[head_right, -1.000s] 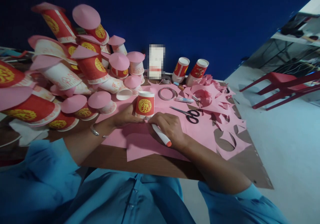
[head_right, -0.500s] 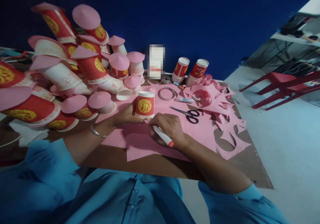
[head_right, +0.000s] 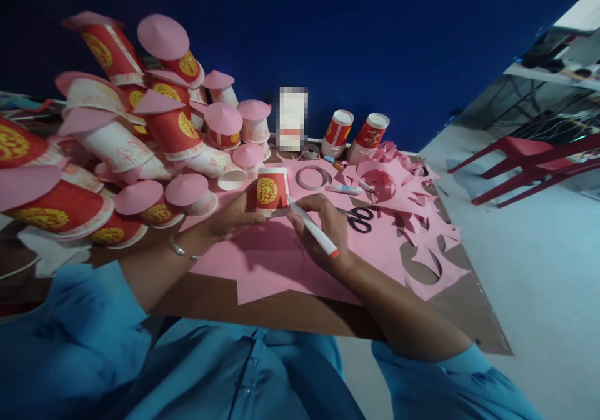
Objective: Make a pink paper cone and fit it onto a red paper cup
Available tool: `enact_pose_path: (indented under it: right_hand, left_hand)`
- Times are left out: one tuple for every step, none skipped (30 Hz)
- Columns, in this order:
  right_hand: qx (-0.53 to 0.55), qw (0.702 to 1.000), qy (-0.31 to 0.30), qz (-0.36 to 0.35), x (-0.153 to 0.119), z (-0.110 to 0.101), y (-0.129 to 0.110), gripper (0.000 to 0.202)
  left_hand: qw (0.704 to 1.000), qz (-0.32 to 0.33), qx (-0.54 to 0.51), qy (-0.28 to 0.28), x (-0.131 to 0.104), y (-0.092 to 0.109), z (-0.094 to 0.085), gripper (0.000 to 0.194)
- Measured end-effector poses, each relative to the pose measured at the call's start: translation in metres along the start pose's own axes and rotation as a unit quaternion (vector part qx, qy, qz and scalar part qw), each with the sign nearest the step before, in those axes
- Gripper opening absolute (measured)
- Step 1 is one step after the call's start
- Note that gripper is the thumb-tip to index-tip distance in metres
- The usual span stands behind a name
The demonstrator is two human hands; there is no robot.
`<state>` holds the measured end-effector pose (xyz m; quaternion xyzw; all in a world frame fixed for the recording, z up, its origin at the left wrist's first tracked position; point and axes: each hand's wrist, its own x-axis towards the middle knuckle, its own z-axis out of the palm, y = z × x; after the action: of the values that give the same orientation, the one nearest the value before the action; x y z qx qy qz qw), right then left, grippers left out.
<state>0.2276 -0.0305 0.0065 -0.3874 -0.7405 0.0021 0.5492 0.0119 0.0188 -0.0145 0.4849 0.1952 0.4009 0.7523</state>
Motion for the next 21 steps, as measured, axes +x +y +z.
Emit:
enact_pose_path:
  right_hand:
    - [0.001, 1.000, -0.003, -0.013, -0.001, 0.001, 0.000, 0.014]
    - [-0.001, 1.000, -0.005, -0.024, -0.002, 0.001, 0.000, 0.013]
    - [-0.004, 1.000, -0.007, -0.030, -0.003, 0.002, 0.000, 0.013]
    - [-0.007, 0.999, -0.009, -0.032, -0.004, 0.003, 0.000, 0.013]
    - [-0.010, 0.999, -0.014, -0.032, -0.005, 0.004, 0.000, 0.013]
    - [-0.010, 0.999, -0.020, -0.035, -0.006, 0.004, 0.000, 0.013]
    - [-0.006, 0.999, -0.027, -0.042, -0.007, 0.005, -0.001, 0.013]
    - [0.002, 0.998, -0.036, -0.052, -0.007, 0.005, -0.002, 0.015]
    - [0.011, 0.997, -0.044, -0.064, -0.008, 0.006, -0.003, 0.016]
    - [0.019, 0.996, -0.051, -0.073, -0.008, 0.006, -0.004, 0.017]
    - [0.025, 0.995, -0.055, -0.078, -0.007, 0.006, -0.005, 0.017]
    - [0.029, 0.995, -0.056, -0.082, -0.007, 0.006, -0.005, 0.016]
    - [0.031, 0.994, -0.055, -0.085, -0.006, 0.005, -0.006, 0.016]
    - [0.031, 0.994, -0.052, -0.089, -0.006, 0.005, -0.007, 0.015]
    - [0.030, 0.994, -0.048, -0.095, -0.005, 0.004, -0.007, 0.015]
    - [0.027, 0.993, -0.045, -0.102, -0.004, 0.004, -0.008, 0.015]
    - [0.025, 0.993, -0.044, -0.111, -0.004, 0.003, -0.009, 0.016]
    - [0.024, 0.991, -0.046, -0.120, -0.003, 0.002, -0.010, 0.016]
    - [0.023, 0.990, -0.050, -0.128, -0.003, 0.001, -0.010, 0.016]
    - [0.023, 0.989, -0.056, -0.135, -0.002, 0.000, -0.011, 0.017]
    - [0.023, 0.988, -0.063, -0.140, -0.002, 0.000, -0.012, 0.017]
  left_hand:
    - [1.000, 0.002, -0.002, 0.007, 0.000, 0.001, 0.002, 0.083]
    - [1.000, 0.003, -0.003, 0.013, -0.001, 0.002, 0.003, 0.079]
    - [1.000, 0.003, -0.004, 0.015, -0.001, 0.003, 0.004, 0.076]
    - [1.000, 0.002, -0.001, 0.013, -0.001, 0.003, 0.003, 0.075]
    - [1.000, -0.001, 0.005, 0.009, -0.002, 0.002, 0.002, 0.075]
    - [1.000, -0.004, 0.017, 0.006, -0.002, 0.002, 0.001, 0.078]
    - [0.999, -0.007, 0.032, 0.006, -0.002, 0.001, -0.001, 0.083]
    - [0.999, -0.010, 0.049, 0.009, -0.002, -0.001, -0.003, 0.088]
    - [0.998, -0.014, 0.065, 0.013, -0.002, -0.002, -0.006, 0.092]
    - [0.997, -0.016, 0.078, 0.018, -0.002, -0.004, -0.007, 0.095]
    - [0.996, -0.017, 0.086, 0.021, -0.002, -0.005, -0.009, 0.097]
    - [0.996, -0.017, 0.089, 0.023, -0.002, -0.006, -0.010, 0.099]
    - [0.996, -0.017, 0.090, 0.023, -0.002, -0.006, -0.010, 0.101]
    - [0.996, -0.017, 0.090, 0.021, -0.002, -0.006, -0.011, 0.102]
    - [0.996, -0.018, 0.091, 0.019, -0.002, -0.006, -0.010, 0.102]
    - [0.995, -0.018, 0.092, 0.017, -0.002, -0.006, -0.010, 0.102]
    - [0.995, -0.018, 0.093, 0.015, -0.002, -0.006, -0.010, 0.101]
    - [0.995, -0.016, 0.094, 0.014, -0.001, -0.005, -0.009, 0.100]
    - [0.995, -0.014, 0.095, 0.011, -0.001, -0.005, -0.009, 0.099]
    - [0.995, -0.012, 0.095, 0.010, -0.001, -0.004, -0.009, 0.098]
    - [0.995, -0.010, 0.094, 0.009, -0.001, -0.004, -0.009, 0.097]
